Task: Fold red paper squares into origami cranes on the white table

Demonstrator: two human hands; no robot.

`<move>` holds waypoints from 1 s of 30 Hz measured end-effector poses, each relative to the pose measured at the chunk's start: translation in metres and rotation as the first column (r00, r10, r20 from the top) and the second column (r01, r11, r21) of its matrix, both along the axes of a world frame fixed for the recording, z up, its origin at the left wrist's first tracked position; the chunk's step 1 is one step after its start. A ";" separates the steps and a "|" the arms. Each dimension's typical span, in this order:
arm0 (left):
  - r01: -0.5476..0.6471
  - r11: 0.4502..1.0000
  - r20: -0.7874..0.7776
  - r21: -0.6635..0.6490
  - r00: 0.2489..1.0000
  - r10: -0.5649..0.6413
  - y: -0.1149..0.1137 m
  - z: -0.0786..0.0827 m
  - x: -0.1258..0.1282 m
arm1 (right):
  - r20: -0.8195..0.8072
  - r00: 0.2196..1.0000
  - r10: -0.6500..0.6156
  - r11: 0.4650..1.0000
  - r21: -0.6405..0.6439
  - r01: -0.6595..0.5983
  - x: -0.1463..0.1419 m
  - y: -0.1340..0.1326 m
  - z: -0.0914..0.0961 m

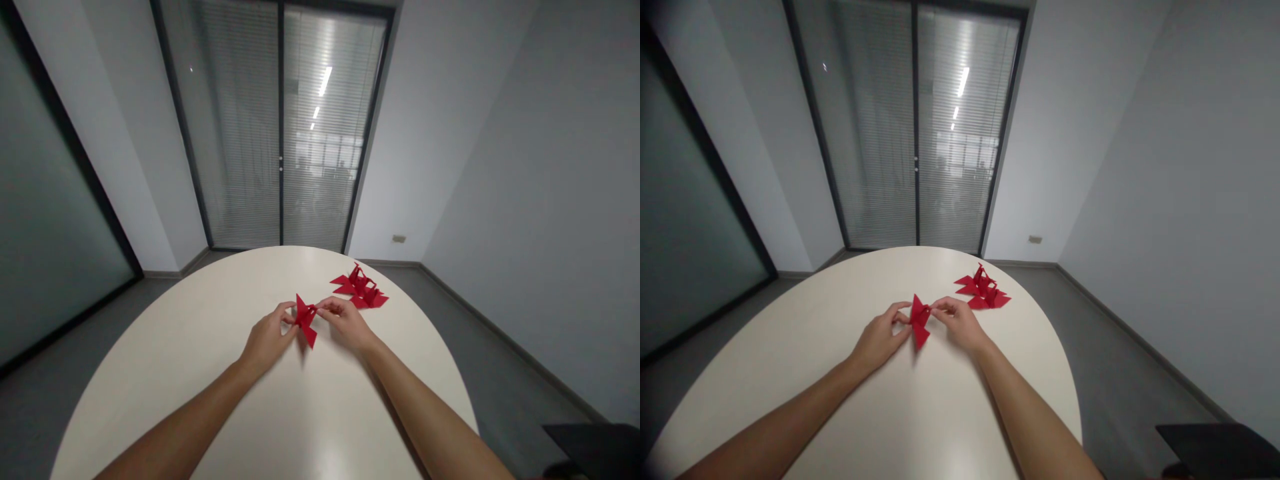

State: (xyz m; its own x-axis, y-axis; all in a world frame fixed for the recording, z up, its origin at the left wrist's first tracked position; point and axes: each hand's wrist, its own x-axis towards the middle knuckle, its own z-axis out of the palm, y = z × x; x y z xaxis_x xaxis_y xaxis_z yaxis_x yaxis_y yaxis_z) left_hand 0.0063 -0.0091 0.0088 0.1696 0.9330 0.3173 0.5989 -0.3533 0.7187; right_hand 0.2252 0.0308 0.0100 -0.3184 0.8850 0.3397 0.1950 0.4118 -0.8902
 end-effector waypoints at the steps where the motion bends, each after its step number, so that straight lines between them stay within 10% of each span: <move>1: -0.032 0.999 -0.014 0.005 0.999 0.032 0.000 0.001 0.000 | 0.037 0.999 -0.036 0.999 0.026 0.035 -0.001 -0.001 0.001; 6: -0.172 0.968 -0.106 0.182 0.975 0.193 -0.002 0.006 -0.001 | 0.165 0.944 -0.285 0.943 0.222 0.246 -0.011 -0.018 0.014; 15: -0.228 0.945 -0.201 0.234 0.940 0.276 -0.001 0.001 0.000 | 0.337 0.929 -0.152 0.983 0.145 0.108 -0.029 -0.039 0.018; 24: -0.067 0.995 0.302 0.075 0.953 0.042 0.004 -0.006 0.008 | 0.013 0.983 -0.183 0.983 0.012 0.183 -0.028 -0.017 -0.010; 30: -0.025 0.999 0.470 -0.031 0.882 0.037 0.008 -0.007 0.013 | -0.252 0.968 -0.021 0.977 -0.212 -0.034 -0.029 -0.009 -0.020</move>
State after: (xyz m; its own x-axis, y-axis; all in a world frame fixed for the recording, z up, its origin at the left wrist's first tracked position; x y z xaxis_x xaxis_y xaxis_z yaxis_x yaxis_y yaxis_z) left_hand 0.0191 -0.0010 0.0022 -0.0234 0.9433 0.3311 0.1985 -0.3202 0.9263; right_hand 0.1963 0.0221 -0.0103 -0.2534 0.9436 0.2130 -0.0484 0.2076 -0.9770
